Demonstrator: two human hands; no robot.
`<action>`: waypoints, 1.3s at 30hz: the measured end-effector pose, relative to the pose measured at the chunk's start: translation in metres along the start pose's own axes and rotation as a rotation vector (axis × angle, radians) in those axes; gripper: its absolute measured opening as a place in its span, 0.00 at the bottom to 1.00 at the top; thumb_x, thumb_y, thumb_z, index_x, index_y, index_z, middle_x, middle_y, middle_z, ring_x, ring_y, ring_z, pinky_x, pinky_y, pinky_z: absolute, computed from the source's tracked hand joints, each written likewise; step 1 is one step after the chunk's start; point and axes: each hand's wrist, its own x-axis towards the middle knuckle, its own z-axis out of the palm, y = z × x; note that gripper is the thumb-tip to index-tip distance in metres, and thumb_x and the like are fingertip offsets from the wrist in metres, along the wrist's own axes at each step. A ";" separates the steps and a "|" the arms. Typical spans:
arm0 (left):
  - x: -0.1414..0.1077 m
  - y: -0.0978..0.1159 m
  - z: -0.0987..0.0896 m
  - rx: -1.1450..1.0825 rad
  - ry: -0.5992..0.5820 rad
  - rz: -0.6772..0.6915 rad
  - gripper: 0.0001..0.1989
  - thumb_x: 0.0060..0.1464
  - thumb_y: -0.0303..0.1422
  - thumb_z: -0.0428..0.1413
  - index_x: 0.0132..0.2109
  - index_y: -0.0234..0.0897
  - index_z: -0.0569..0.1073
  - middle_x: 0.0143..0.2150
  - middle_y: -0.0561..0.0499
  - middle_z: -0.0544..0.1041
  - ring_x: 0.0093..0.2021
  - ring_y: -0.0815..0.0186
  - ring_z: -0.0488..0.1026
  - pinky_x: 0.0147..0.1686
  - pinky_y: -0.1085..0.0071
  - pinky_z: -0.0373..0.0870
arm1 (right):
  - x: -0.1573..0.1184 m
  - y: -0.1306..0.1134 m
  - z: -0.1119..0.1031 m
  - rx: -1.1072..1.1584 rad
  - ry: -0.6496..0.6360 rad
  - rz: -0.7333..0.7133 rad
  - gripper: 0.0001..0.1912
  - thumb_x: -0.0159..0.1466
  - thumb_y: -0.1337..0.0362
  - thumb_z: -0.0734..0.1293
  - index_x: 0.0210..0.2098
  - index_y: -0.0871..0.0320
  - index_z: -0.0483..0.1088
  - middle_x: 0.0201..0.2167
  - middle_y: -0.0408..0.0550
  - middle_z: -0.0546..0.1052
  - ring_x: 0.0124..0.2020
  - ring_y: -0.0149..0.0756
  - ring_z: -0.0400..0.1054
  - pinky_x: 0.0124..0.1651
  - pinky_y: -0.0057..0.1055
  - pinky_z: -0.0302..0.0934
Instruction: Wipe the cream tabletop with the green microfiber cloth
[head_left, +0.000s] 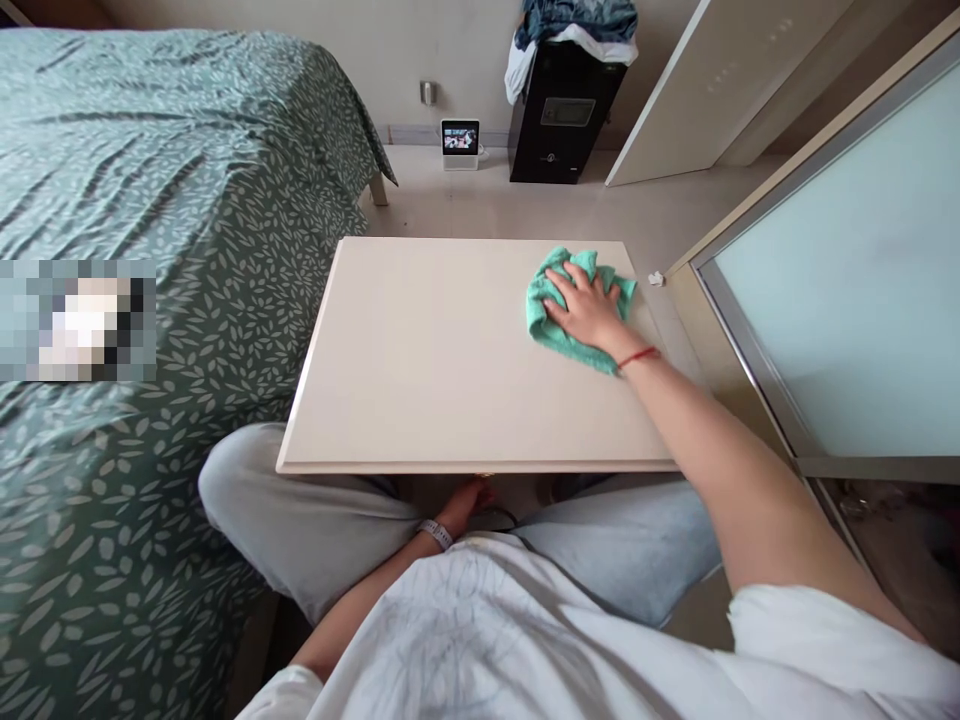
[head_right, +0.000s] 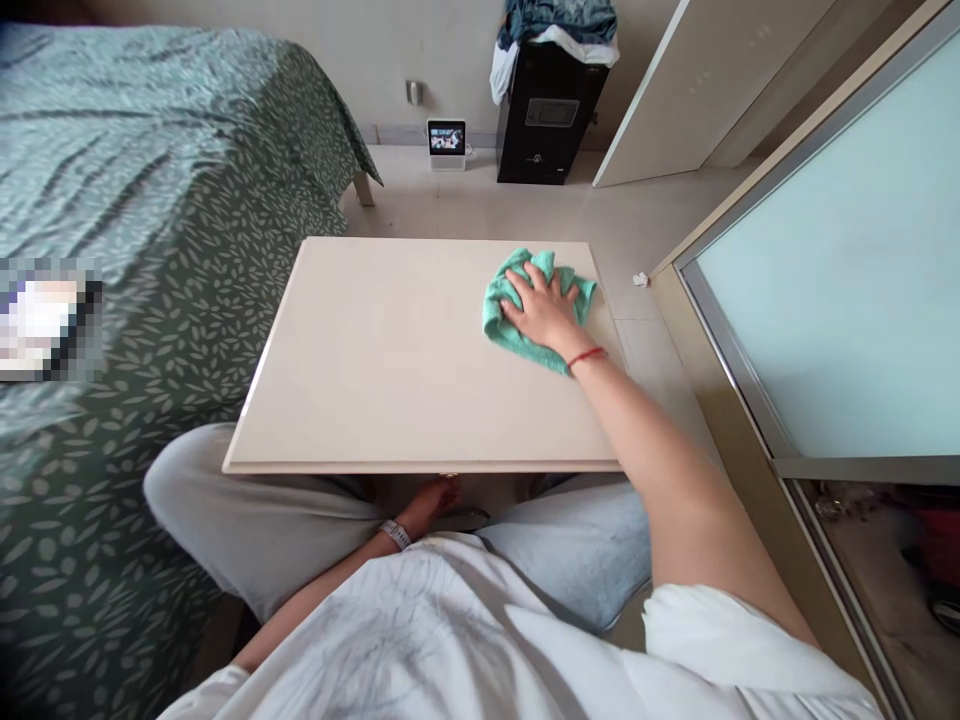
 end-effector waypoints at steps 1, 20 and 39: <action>0.000 0.000 0.000 0.000 -0.002 -0.001 0.11 0.40 0.32 0.49 0.33 0.30 0.67 0.28 0.46 0.71 0.26 0.70 0.67 0.28 0.75 0.61 | 0.020 0.000 -0.003 0.014 0.000 0.022 0.42 0.81 0.46 0.56 0.89 0.52 0.59 0.91 0.62 0.52 0.85 0.84 0.52 0.77 0.90 0.51; -0.003 0.003 0.001 0.001 0.017 0.004 0.09 0.41 0.30 0.49 0.32 0.30 0.67 0.27 0.46 0.70 0.27 0.69 0.68 0.29 0.74 0.62 | 0.014 0.004 0.010 0.003 0.037 -0.249 0.43 0.82 0.44 0.56 0.89 0.53 0.60 0.91 0.58 0.54 0.84 0.86 0.54 0.77 0.87 0.51; -0.003 0.000 0.001 0.004 0.000 0.013 0.09 0.41 0.30 0.48 0.33 0.30 0.66 0.27 0.46 0.70 0.27 0.70 0.67 0.31 0.74 0.62 | -0.095 -0.030 0.021 0.026 -0.064 -0.466 0.39 0.80 0.46 0.63 0.87 0.46 0.66 0.90 0.57 0.60 0.84 0.80 0.56 0.80 0.80 0.49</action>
